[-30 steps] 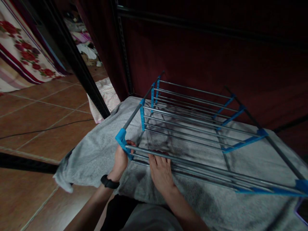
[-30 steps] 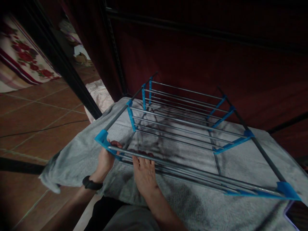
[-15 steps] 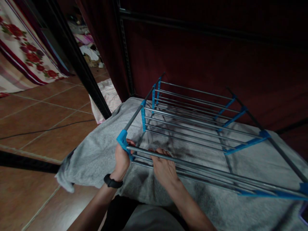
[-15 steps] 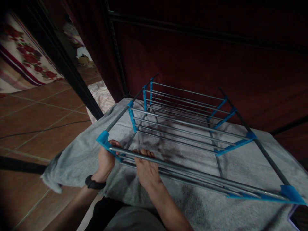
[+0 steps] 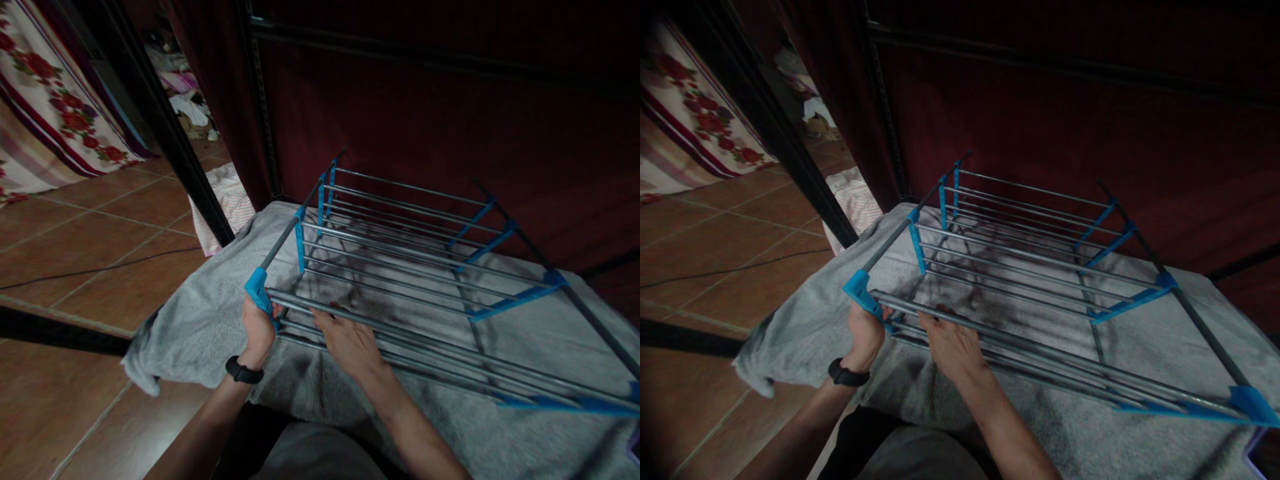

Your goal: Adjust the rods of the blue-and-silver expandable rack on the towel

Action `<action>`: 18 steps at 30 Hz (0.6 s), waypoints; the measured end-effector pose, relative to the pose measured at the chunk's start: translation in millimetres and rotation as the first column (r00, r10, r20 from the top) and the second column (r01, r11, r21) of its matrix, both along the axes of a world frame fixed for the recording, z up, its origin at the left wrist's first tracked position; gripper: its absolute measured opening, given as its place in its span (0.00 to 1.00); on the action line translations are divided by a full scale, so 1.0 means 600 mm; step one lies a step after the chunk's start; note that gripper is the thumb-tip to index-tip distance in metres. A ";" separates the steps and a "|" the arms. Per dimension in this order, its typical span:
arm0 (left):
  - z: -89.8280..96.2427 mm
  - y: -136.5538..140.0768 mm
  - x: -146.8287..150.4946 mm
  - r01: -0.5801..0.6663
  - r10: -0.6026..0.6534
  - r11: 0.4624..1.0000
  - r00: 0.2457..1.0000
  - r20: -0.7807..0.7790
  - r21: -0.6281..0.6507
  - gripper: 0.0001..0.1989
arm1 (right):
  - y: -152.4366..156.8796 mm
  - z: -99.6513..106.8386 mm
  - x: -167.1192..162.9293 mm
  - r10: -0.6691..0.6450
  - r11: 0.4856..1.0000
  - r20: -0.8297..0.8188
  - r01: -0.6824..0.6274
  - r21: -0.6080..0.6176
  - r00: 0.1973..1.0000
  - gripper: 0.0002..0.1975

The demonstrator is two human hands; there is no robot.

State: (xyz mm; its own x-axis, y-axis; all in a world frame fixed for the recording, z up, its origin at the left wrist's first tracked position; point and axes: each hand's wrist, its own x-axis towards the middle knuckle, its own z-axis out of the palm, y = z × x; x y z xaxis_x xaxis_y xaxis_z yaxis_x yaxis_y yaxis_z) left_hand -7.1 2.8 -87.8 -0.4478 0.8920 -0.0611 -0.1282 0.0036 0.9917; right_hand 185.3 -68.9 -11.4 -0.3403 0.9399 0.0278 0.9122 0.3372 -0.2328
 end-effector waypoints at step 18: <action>0.030 -0.014 0.008 -0.092 0.087 0.996 0.977 -0.196 -0.016 0.14 | -0.009 -0.001 -0.002 0.018 1.000 -0.064 -0.019 -0.024 0.998 0.25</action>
